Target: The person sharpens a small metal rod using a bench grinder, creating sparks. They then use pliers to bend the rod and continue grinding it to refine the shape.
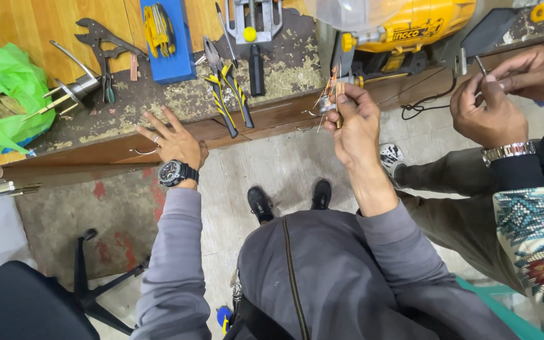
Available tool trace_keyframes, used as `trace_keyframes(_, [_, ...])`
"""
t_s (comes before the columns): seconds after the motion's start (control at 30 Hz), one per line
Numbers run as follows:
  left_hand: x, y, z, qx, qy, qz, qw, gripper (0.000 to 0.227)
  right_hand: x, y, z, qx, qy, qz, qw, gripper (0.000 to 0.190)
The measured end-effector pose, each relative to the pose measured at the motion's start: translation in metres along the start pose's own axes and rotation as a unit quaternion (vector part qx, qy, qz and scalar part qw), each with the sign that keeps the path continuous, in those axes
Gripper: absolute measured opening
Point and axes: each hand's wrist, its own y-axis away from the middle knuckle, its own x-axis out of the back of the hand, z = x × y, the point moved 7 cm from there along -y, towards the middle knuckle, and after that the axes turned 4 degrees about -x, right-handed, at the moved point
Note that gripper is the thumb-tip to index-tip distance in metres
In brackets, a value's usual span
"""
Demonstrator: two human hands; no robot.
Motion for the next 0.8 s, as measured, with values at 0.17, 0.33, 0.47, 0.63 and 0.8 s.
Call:
trace_keyframes(0.17, [0.001, 0.001, 0.0, -0.003, 0.0, -0.005, 1.0, 0.131, 0.003, 0.0, 0.006, -0.005, -0.017, 0.003, 1.0, 0.017])
trace_keyframes(0.33, [0.002, 0.001, 0.001, -0.001, 0.004, -0.012, 1.0, 0.132, 0.005, 0.002, 0.006, -0.007, -0.018, 0.007, 1.0, 0.017])
trace_keyframes(0.47, [0.006, 0.004, 0.002, -0.005, 0.012, -0.011, 1.0, 0.129, 0.008, -0.001, 0.008, -0.009, -0.026, 0.006, 1.0, 0.017])
trace_keyframes(0.63, [0.007, 0.005, 0.003, -0.008, 0.018, -0.002, 1.0, 0.126, 0.007, 0.002, 0.006, -0.005, -0.028, 0.01, 1.0, 0.016])
trace_keyframes(0.8, [-0.023, -0.017, -0.006, -0.008, 0.004, 0.007, 1.0, 0.123, 0.007, 0.005, 0.004, -0.011, -0.027, 0.009, 1.0, 0.016])
